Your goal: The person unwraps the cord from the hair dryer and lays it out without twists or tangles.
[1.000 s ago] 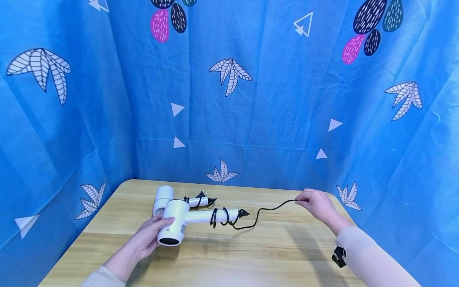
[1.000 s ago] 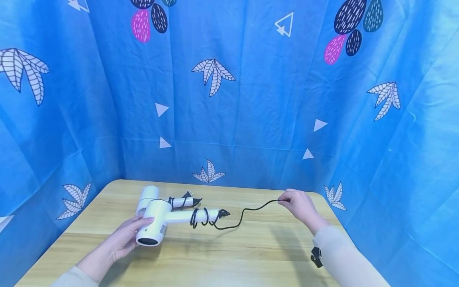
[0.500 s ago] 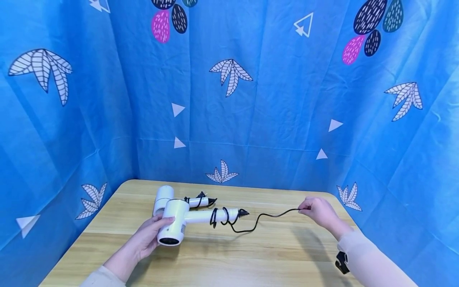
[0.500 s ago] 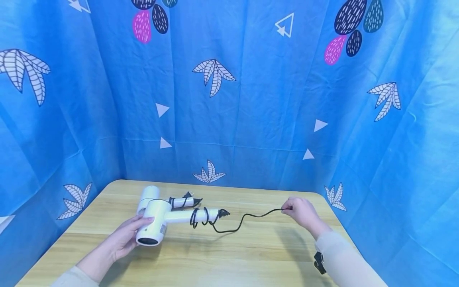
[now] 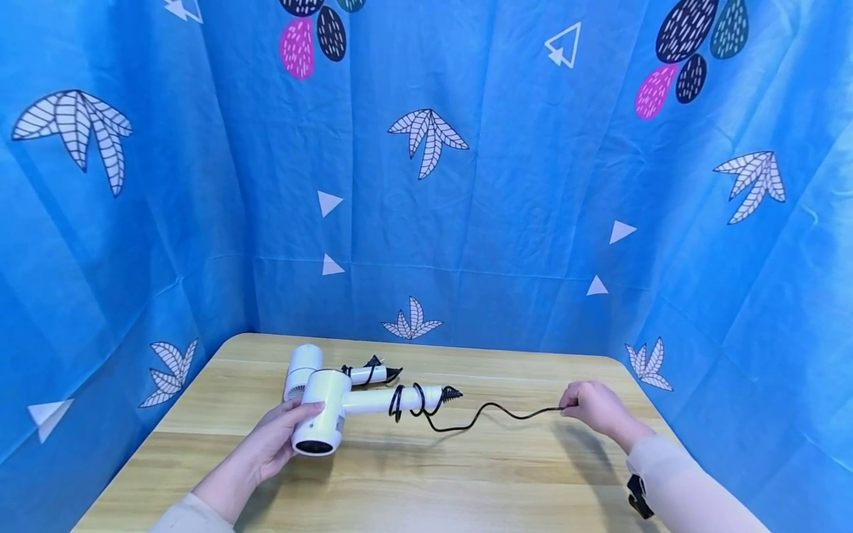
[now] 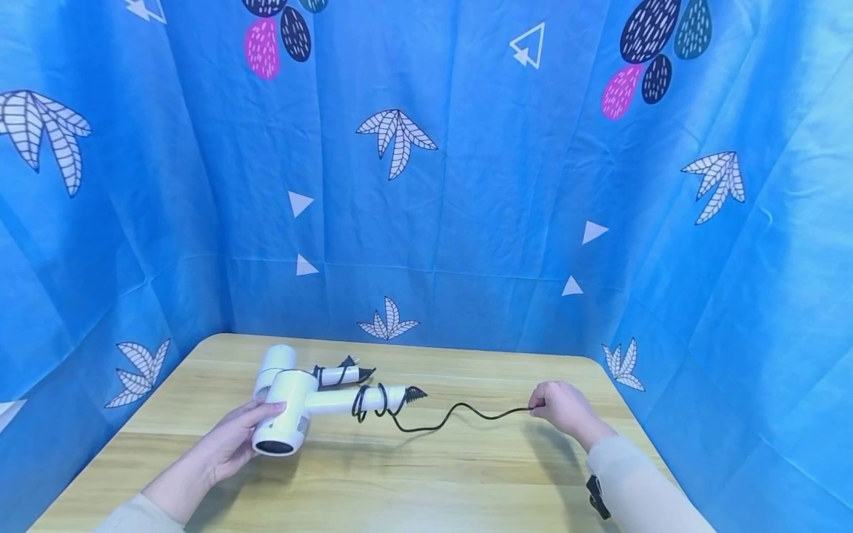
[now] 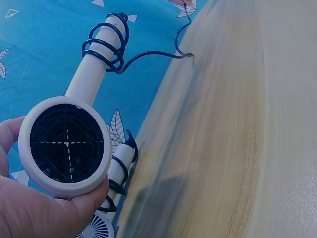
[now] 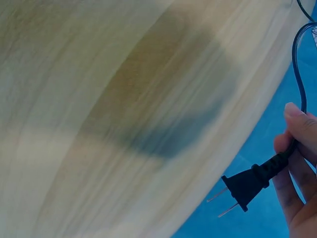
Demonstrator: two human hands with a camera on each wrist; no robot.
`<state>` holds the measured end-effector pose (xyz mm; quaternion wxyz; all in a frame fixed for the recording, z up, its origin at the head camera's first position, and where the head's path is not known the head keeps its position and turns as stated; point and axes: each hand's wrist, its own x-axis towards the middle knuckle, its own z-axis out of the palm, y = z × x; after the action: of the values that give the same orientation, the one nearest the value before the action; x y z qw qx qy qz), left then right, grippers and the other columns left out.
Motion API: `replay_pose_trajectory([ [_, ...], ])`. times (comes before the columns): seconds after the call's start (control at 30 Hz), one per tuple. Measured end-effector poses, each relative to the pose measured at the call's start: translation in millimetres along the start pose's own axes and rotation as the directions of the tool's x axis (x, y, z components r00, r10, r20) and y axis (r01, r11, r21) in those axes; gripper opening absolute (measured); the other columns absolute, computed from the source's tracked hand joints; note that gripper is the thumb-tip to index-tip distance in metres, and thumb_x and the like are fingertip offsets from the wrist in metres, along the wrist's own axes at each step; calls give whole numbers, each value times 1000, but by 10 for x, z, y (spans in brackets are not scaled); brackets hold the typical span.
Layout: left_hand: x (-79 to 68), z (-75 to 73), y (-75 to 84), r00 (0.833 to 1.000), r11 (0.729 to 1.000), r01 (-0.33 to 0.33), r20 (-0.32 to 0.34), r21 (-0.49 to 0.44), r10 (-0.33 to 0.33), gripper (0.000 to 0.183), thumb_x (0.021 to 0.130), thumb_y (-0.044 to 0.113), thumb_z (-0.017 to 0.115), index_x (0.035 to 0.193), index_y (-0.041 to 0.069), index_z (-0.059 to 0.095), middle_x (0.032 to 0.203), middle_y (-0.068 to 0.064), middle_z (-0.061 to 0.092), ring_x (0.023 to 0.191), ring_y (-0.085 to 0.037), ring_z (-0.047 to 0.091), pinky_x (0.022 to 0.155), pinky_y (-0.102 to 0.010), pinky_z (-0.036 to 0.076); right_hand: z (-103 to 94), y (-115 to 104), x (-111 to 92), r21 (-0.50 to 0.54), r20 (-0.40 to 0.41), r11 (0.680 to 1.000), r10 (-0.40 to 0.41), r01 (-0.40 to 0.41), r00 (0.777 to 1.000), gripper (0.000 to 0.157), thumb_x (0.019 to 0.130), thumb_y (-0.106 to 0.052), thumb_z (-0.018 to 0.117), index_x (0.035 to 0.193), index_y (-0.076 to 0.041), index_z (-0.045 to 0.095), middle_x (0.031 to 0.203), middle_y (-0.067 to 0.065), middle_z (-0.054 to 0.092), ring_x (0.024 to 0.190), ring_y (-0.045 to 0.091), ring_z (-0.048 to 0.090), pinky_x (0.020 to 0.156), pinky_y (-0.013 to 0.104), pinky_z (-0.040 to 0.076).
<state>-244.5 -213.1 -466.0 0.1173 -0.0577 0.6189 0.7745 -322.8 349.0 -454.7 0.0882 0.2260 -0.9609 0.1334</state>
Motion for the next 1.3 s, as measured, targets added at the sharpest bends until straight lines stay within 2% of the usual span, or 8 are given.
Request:
replay_pose_trajectory([
  [0.37,-14,-9,-24,1000,1000,7,-11,3,-7,70,99,25,60,150,-5,23,112,-7,66,102,-21,66,90,-35,55,175,81,-129,0,66,999,-52,52,996,18,74,-2,84,75,-17,74,77,-13,67,71,5,61,63,28,51],
  [0.63,-21,-1,-12,1000,1000,15,-13,-14,-15,71,98,24,61,149,-5,23,111,-6,66,101,-20,66,90,-35,55,235,118,-173,22,95,1000,-12,10,995,17,75,-8,86,72,-21,74,79,-13,69,72,5,61,65,29,51],
  [0.97,-16,17,-11,1000,1000,13,-17,-15,-13,69,98,24,61,149,-5,24,111,-6,66,101,-19,66,90,-33,55,262,160,-143,88,148,996,-44,31,988,13,78,-6,82,78,-16,75,80,-10,70,74,7,61,67,31,52],
  [1.3,-9,17,2,1000,1000,14,-9,-18,-14,71,98,23,61,151,-4,22,111,-5,66,101,-20,66,89,-34,55,285,142,-123,39,146,999,-41,36,988,18,76,0,81,76,-16,74,79,-7,70,73,8,60,67,33,52],
])
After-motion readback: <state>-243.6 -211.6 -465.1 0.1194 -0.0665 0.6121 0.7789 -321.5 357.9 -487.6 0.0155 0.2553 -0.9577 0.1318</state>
